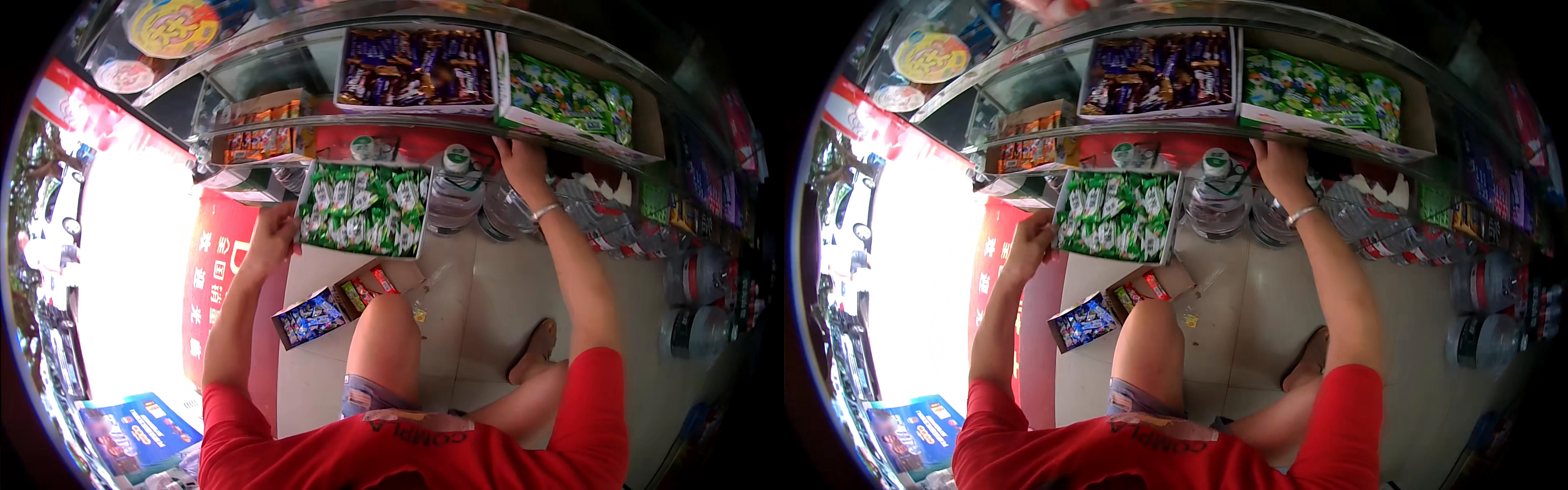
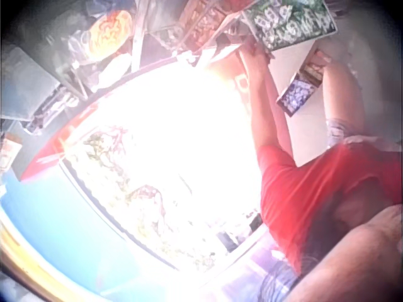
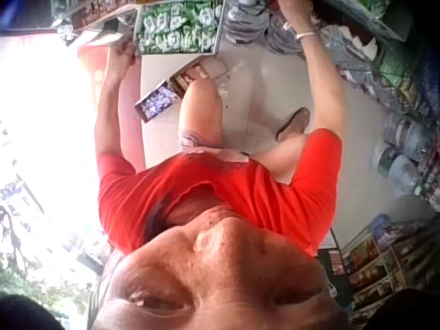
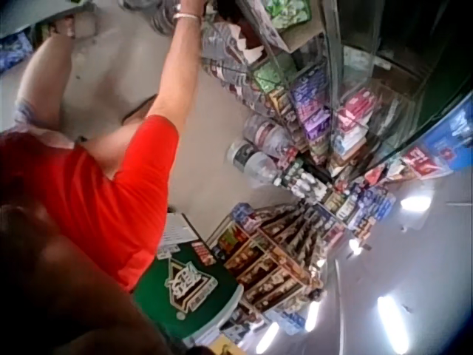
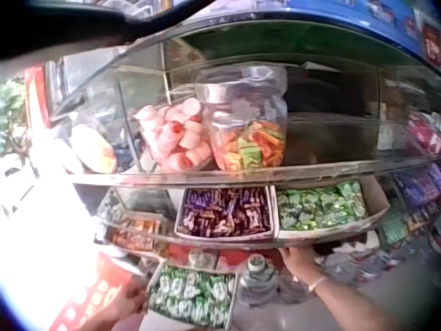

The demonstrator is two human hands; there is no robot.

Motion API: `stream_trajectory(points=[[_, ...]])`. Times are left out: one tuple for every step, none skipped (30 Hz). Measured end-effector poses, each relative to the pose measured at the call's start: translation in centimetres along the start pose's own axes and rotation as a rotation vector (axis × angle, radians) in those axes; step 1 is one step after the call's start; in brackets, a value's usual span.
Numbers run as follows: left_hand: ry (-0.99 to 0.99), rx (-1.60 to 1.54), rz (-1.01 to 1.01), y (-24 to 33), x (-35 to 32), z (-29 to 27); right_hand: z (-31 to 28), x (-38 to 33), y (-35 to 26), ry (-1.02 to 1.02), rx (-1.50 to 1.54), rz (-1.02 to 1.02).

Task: The person wipes glass shelves with a cloth and rearranges candy jars, chocolate boxes, and water bottles on a retail display.

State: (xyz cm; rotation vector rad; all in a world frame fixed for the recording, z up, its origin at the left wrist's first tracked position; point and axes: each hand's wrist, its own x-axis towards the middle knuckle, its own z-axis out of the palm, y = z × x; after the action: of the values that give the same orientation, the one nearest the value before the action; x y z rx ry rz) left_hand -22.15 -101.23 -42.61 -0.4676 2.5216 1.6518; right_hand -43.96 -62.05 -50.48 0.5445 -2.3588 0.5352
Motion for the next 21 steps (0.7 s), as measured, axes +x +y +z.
stream_trajectory(points=[[0.008, -0.004, -0.027, -0.5, -1.3, -0.7, 0.9, 0.9, -1.0, -0.03, -0.017, 0.013], [0.016, -0.009, -0.052, -1.0, -2.6, -1.3, 2.1, 1.7, -2.2, -0.059, -0.036, 0.027], [0.043, -0.025, -0.077, -1.5, -3.7, -1.8, 3.2, 2.6, -3.6, -0.088, -0.06, 0.044], [0.071, -0.037, -0.105, -1.9, -4.9, -2.3, 4.4, 3.5, -5.5, 0.019, 0.009, -0.014], [0.097, -0.048, -0.131, -2.3, -5.9, -2.7, 5.1, 4.2, -6.9, -0.108, 0.084, 0.024], [0.114, -0.055, -0.139, -2.8, -6.6, -3.1, 7.4, 5.0, -7.4, -0.286, 0.021, 0.059], [0.133, -0.062, -0.154, -3.4, -7.4, -3.6, 9.6, 5.2, -8.3, -0.274, 0.081, -0.029], [0.156, -0.069, -0.175, -4.1, -8.2, -4.1, 10.8, 5.8, -10.7, -0.327, 0.15, -0.004], [0.167, -0.071, -0.176, -4.6, -8.8, -4.5, 11.8, 6.3, -12.7, -0.312, 0.31, 0.004], [0.184, -0.071, -0.18, -4.9, -9.6, -4.9, 11.7, 6.8, -15.4, -0.279, 0.444, -0.03], [0.188, -0.072, -0.176, -5.0, -9.9, -5.1, 12.5, 7.1, -17.0, -0.356, 0.432, 0.005], [0.188, -0.089, -0.164, -5.0, -9.9, -5.0, 13.9, 6.8, -17.6, -0.244, 0.558, -0.126], [0.198, -0.087, -0.172, -5.3, -10.3, -5.4, 11.8, 6.9, -19.7, -0.323, 0.595, -0.221], [0.207, -0.086, -0.181, -5.7, -10.6, -5.7, 11.8, 6.7, -20.3, -0.437, 0.655, -0.337], [0.215, -0.09, -0.18, -5.7, -10.7, -5.8, 11.5, 6.8, -20.4, -0.546, 0.705, -0.459], [0.198, -0.073, -0.182, -5.5, -10.6, -5.9, 11.0, 6.5, -20.0, -0.53, 0.708, -0.47], [0.181, -0.056, -0.185, -5.2, -10.4, -6.0, 10.2, 5.8, -19.1, -0.516, 0.712, -0.481], [0.166, -0.043, -0.181, -4.8, -10.0, -6.0, 9.3, 5.5, -17.7, -0.499, 0.711, -0.497], [0.168, -0.06, -0.169, -4.7, -9.6, -6.0, 8.8, 5.1, -16.1, -0.538, 0.786, -0.447], [0.184, -0.076, -0.163, -4.6, -9.5, -5.8, 7.3, 4.9, -15.0, -0.571, 0.754, -0.436], [0.197, -0.098, -0.152, -4.4, -9.3, -5.7, 6.1, 4.7, -13.5, -0.62, 0.779, -0.422]])
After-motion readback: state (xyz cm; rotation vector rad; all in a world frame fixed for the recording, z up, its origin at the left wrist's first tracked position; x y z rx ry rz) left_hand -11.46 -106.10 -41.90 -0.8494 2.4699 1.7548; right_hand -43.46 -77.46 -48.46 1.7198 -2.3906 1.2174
